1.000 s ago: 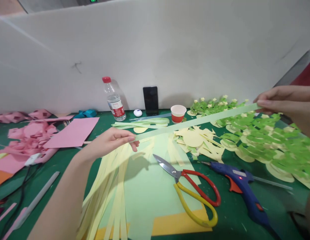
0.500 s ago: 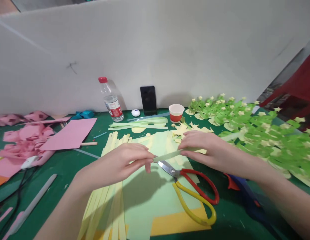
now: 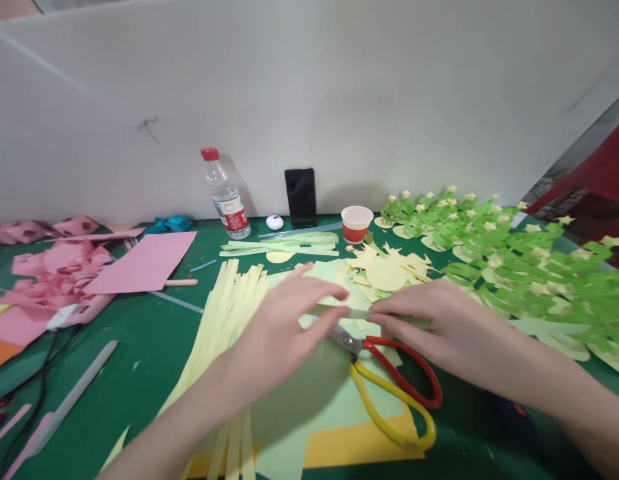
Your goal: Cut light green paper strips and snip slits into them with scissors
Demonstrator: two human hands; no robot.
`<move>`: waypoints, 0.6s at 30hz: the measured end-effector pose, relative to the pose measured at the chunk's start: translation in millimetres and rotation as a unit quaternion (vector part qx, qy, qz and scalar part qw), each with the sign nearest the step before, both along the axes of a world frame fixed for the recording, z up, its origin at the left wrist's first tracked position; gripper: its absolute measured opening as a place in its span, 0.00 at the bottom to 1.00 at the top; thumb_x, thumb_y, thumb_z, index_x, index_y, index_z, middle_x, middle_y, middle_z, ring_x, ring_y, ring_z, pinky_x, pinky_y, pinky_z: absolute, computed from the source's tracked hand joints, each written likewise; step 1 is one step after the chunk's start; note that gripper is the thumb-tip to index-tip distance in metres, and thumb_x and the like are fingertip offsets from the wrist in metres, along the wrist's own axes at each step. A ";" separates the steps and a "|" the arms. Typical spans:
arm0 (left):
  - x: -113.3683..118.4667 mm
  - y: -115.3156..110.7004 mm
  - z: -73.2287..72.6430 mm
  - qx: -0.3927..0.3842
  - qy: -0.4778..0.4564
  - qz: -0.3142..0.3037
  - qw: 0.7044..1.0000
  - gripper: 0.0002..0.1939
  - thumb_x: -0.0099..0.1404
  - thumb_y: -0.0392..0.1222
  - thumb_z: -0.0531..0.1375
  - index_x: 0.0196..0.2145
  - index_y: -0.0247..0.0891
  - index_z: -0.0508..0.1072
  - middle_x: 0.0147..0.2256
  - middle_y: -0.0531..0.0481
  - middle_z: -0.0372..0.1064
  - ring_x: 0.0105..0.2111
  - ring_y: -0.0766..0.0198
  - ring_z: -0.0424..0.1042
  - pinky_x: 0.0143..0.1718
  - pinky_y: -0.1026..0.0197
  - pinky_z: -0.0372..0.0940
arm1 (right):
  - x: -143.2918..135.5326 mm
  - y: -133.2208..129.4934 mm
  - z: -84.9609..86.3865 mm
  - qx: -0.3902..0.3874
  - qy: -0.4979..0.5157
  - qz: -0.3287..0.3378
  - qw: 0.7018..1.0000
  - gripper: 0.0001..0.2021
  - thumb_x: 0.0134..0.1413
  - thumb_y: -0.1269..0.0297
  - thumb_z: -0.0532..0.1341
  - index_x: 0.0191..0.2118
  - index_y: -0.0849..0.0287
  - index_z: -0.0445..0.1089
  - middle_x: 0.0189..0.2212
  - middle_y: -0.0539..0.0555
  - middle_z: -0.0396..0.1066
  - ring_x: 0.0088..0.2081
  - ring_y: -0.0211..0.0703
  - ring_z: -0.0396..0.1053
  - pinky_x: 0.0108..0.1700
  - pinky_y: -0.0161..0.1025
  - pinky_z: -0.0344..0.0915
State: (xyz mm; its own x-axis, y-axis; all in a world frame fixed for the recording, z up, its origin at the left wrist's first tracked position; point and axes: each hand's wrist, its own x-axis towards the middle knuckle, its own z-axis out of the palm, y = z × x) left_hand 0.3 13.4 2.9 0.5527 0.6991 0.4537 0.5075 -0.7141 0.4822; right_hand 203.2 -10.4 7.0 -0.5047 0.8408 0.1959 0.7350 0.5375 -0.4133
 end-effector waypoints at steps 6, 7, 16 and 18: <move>14.4 -10.6 -19.3 0.093 0.013 -0.058 0.994 0.06 0.64 0.32 0.55 0.35 0.34 0.72 0.31 0.49 0.75 0.32 0.63 0.73 0.34 0.62 0.70 | -6.5 -9.5 -2.6 0.014 -0.019 -0.005 1.000 0.16 0.60 0.67 0.50 0.26 0.58 0.72 0.20 0.51 0.72 0.22 0.36 0.67 0.24 0.32 0.55; 14.0 -10.1 -20.0 0.102 0.012 -0.057 0.993 0.06 0.64 0.32 0.55 0.35 0.34 0.72 0.30 0.48 0.74 0.32 0.63 0.73 0.33 0.62 0.69 | -6.9 -9.9 -2.4 0.015 -0.022 -0.005 1.000 0.16 0.59 0.68 0.50 0.26 0.58 0.72 0.20 0.51 0.72 0.22 0.36 0.66 0.24 0.32 0.55; 15.3 -11.7 -16.9 0.036 -0.024 -0.040 0.998 0.06 0.61 0.30 0.57 0.32 0.34 0.74 0.28 0.50 0.75 0.28 0.64 0.72 0.30 0.62 0.68 | -11.8 -11.0 -5.9 0.062 -0.034 -0.002 0.998 0.17 0.59 0.70 0.49 0.24 0.59 0.71 0.17 0.50 0.69 0.19 0.35 0.64 0.24 0.32 0.52; 15.9 -12.5 -13.7 -0.011 -0.026 -0.017 0.999 0.06 0.58 0.29 0.58 0.29 0.35 0.75 0.28 0.52 0.76 0.28 0.64 0.73 0.29 0.63 0.67 | -11.8 -11.5 -5.9 0.073 -0.032 0.004 0.997 0.17 0.58 0.71 0.49 0.24 0.60 0.71 0.16 0.51 0.69 0.20 0.35 0.64 0.24 0.32 0.52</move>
State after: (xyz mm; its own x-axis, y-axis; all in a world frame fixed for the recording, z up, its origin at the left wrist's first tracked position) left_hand 16.1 0.9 -10.8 0.5526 0.6908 0.4663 0.4574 -0.7190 0.5233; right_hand 191.5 -21.8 1.1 -0.5263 0.8018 0.2831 0.7532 0.5941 -0.2825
